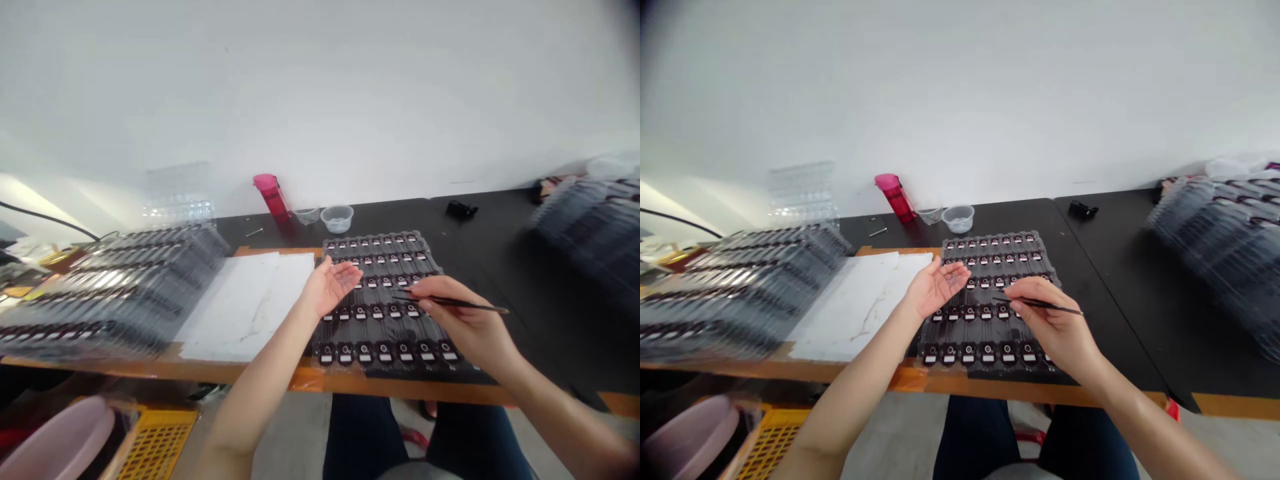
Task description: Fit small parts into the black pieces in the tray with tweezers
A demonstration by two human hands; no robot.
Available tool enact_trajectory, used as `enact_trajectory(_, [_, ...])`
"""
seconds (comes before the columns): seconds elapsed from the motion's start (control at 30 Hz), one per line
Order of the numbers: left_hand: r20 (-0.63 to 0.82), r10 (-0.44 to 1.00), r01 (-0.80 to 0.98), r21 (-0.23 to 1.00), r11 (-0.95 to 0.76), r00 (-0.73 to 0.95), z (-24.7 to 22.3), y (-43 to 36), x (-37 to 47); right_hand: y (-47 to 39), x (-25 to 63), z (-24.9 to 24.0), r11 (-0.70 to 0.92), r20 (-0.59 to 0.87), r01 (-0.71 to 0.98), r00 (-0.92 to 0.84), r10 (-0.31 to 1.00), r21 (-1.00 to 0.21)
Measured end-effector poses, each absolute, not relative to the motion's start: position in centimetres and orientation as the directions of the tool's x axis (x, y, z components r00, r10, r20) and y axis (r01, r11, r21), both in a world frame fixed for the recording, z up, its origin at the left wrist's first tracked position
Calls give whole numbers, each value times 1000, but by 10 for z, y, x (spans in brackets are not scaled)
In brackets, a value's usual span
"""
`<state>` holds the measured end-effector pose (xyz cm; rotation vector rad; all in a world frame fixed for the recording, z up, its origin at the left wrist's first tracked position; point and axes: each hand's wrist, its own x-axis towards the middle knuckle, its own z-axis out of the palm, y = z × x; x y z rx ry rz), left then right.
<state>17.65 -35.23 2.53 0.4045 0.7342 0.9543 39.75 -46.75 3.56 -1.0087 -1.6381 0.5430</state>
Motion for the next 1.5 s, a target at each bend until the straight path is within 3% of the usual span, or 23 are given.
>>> enact_trajectory(0.17, [-368, 821, -562, 601, 568, 436, 26, -353, 175, -451, 361, 44, 571, 573, 303, -93, 814, -763])
enact_trajectory(0.33, [-335, 805, -553, 595, 583, 489, 29, -363, 172, -433, 340, 41, 512, 506, 202, -81, 858, -835])
enact_trajectory(0.53, [-281, 848, -629, 574, 524, 450, 27, -366, 171, -420, 327, 31, 347, 348, -43, -23, 937, -937])
enact_trajectory(0.7, [-253, 892, -683, 575, 450, 375, 23, -365, 172, -411, 317, 28, 263, 259, -182, 46, 965, -948])
enact_trajectory(1.3, [-209, 911, -715, 567, 409, 355, 21, -365, 173, -404, 302, 30, 206, 203, -258, 39, 978, -944])
enact_trajectory(1.5, [-222, 908, -708, 571, 416, 355, 19, -365, 173, -406, 303, 27, 273, 275, -218, 23, 961, -937])
